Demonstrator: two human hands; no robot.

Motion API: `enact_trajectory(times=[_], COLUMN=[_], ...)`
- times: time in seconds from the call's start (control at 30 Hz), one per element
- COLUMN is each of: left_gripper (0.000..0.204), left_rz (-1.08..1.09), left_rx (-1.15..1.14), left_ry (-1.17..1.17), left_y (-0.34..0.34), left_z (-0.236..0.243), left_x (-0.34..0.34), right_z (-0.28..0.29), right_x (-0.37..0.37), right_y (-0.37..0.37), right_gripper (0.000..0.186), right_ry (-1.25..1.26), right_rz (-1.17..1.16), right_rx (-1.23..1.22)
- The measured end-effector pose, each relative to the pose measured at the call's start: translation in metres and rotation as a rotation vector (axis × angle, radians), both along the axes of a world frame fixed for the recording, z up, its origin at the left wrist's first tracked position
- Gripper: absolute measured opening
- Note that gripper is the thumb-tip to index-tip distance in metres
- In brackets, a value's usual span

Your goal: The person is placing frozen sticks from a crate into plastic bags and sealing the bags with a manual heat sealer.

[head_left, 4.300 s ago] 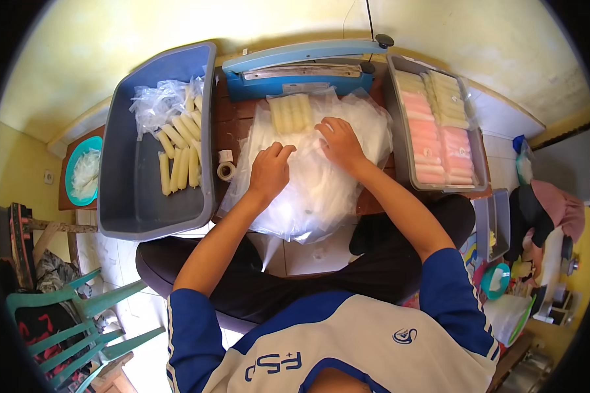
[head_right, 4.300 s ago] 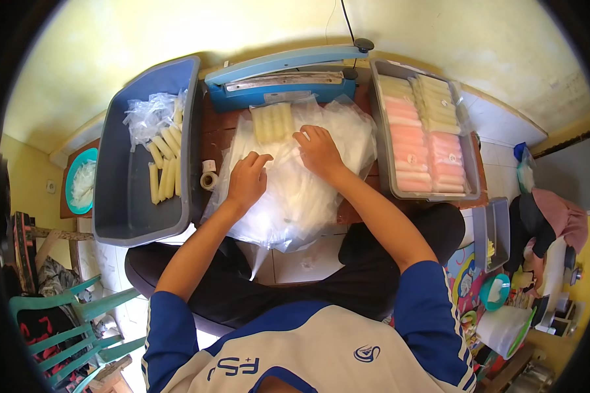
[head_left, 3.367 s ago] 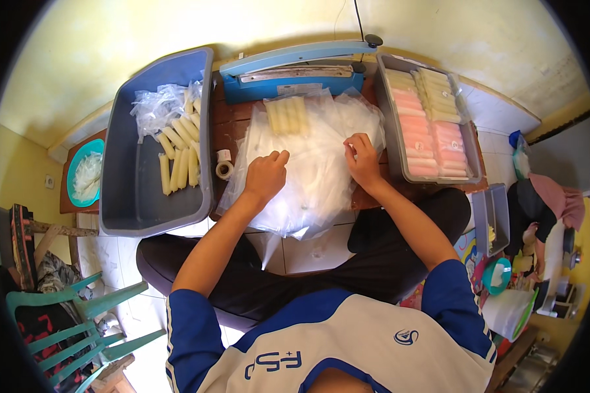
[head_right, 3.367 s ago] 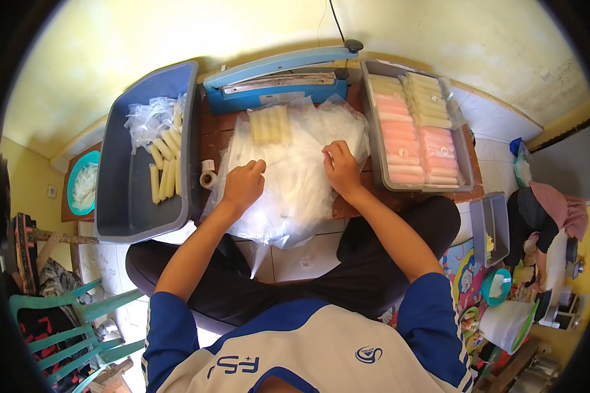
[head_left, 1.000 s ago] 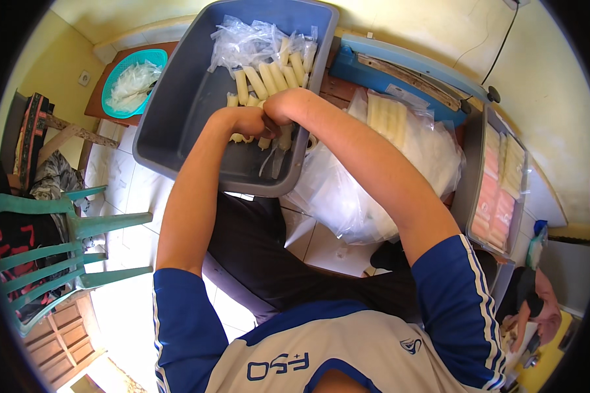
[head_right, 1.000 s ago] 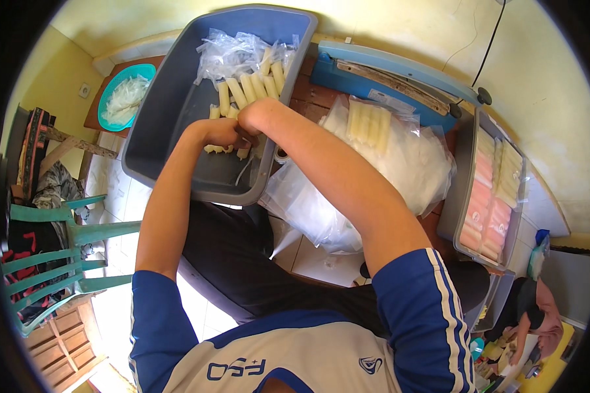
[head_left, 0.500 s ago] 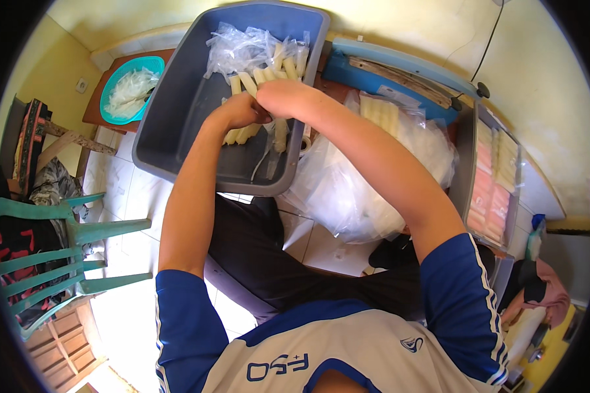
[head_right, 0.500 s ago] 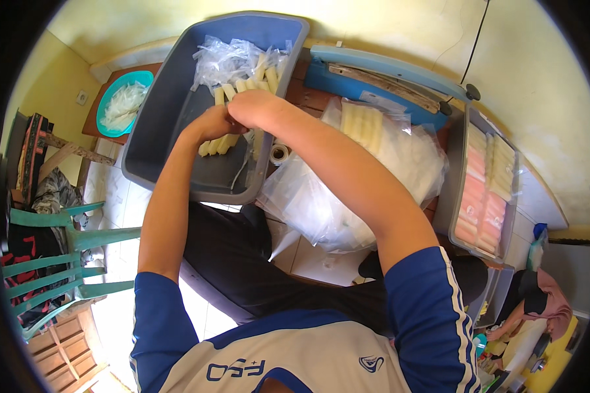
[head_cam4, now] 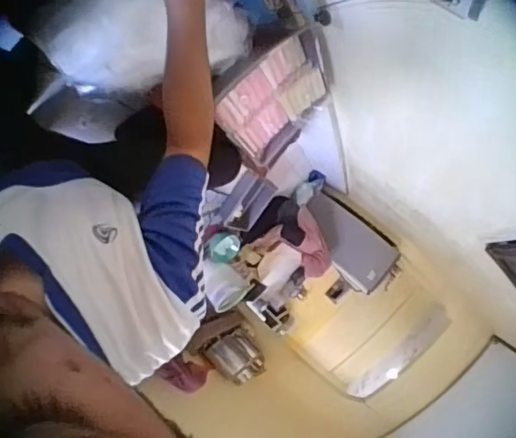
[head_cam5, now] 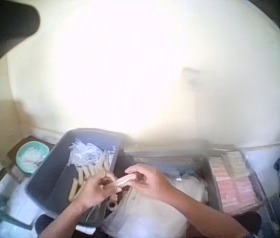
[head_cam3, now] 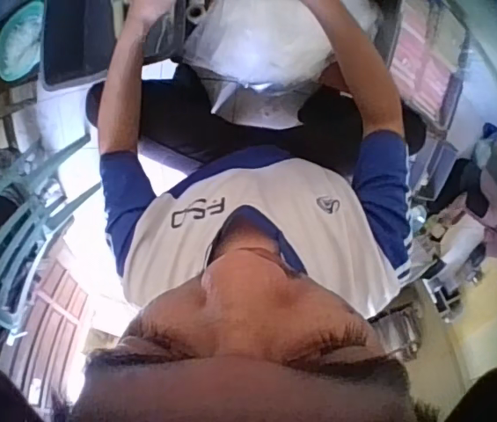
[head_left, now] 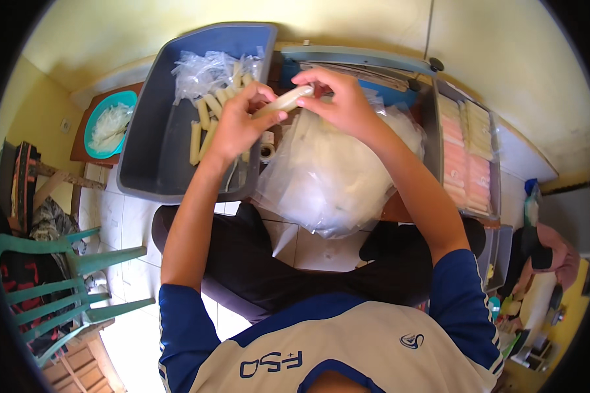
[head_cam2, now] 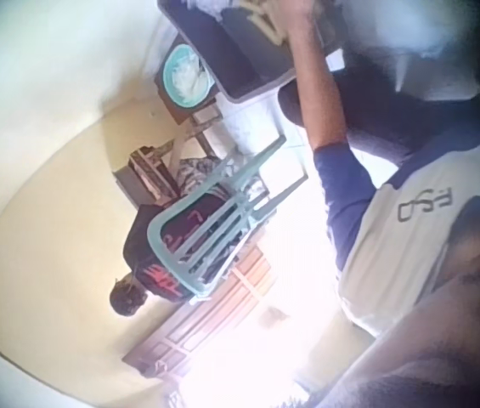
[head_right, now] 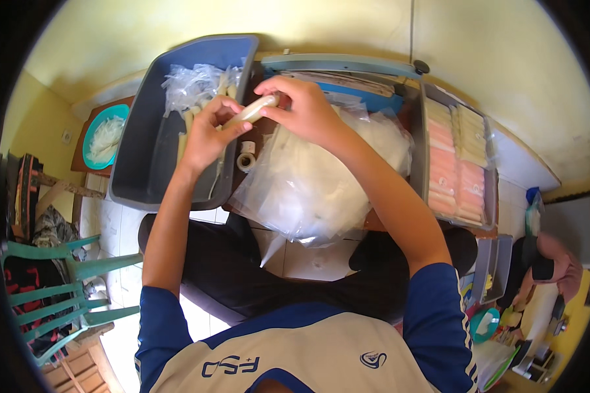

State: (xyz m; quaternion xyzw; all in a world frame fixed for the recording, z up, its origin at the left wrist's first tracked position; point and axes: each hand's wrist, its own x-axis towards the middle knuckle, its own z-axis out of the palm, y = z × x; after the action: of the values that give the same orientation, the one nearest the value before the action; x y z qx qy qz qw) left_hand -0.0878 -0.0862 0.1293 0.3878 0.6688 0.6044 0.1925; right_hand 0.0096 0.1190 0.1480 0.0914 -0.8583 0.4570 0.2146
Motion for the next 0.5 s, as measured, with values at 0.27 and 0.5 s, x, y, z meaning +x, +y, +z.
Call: enact_trajectory(times=[0.27, 0.5], left_gripper=[0.029, 0.028], left_rz=[-0.278, -0.361], left_rx=[-0.108, -0.125], left_ry=[-0.088, -0.404], left_y=[0.075, 0.111], left_z=[-0.035, -0.075], left_x=[0.058, 0.1], right_z=[-0.034, -0.085], right_x=[0.103, 0.162], right_y=[0.064, 0.069], right_gripper=[0.029, 0.041], right_ry=[-0.146, -0.123], right_rz=[-0.175, -0.278], right_rx=[-0.51, -1.064])
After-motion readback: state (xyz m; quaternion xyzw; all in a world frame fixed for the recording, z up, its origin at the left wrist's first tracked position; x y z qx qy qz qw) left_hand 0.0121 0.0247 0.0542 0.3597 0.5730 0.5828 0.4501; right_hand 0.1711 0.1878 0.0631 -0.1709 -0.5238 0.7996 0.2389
